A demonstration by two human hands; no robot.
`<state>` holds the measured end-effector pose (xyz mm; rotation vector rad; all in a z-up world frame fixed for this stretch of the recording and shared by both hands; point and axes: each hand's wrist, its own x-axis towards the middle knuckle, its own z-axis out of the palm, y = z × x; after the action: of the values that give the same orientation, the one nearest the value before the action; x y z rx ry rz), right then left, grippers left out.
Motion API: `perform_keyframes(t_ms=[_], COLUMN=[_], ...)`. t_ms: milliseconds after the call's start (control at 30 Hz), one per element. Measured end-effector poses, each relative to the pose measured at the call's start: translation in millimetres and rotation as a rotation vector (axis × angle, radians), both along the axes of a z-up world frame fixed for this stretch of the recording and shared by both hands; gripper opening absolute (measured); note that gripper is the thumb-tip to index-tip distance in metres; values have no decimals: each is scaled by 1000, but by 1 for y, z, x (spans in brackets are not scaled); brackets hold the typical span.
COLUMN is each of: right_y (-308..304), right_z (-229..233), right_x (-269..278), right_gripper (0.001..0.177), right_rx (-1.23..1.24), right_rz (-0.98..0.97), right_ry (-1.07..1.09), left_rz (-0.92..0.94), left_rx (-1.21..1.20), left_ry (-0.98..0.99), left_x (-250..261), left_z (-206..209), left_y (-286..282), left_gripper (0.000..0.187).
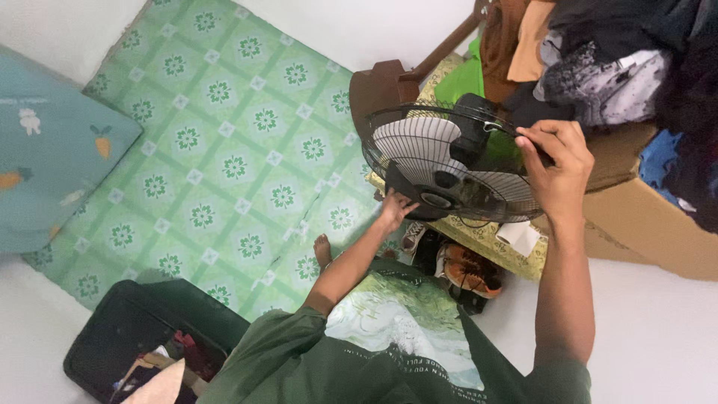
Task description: The person assembles an electric fan by attaching the front cage, inserting the fan blades, securing the blade nut, and attaching the rear cage. The person handles the fan motor, blades, and cages by hand.
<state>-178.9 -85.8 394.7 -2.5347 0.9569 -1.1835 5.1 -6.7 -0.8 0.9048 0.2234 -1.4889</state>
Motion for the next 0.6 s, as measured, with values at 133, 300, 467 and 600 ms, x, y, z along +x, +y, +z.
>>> perform_keyframes(t_ms=[133,300,467,600], right_y=[-1,0,1,4], right_z=[-6,-5,0,4], right_x=[0,1,2,-5], right_gripper=[14,19,18,19], right_rx=[-16,-5,38,140], right_rz=[27,8,13,35], right_ry=[-35,-71,-120,-156], left_rz=[-61,-146,-155,-177], left_rx=[-30,-226,-462,-389], left_ry=[-275,-444,-617,-629], left_x=[18,51,67,63], left_z=[-1,-1,0,1], left_y=[-5,9,16,17], left_gripper=[49,89,108,100])
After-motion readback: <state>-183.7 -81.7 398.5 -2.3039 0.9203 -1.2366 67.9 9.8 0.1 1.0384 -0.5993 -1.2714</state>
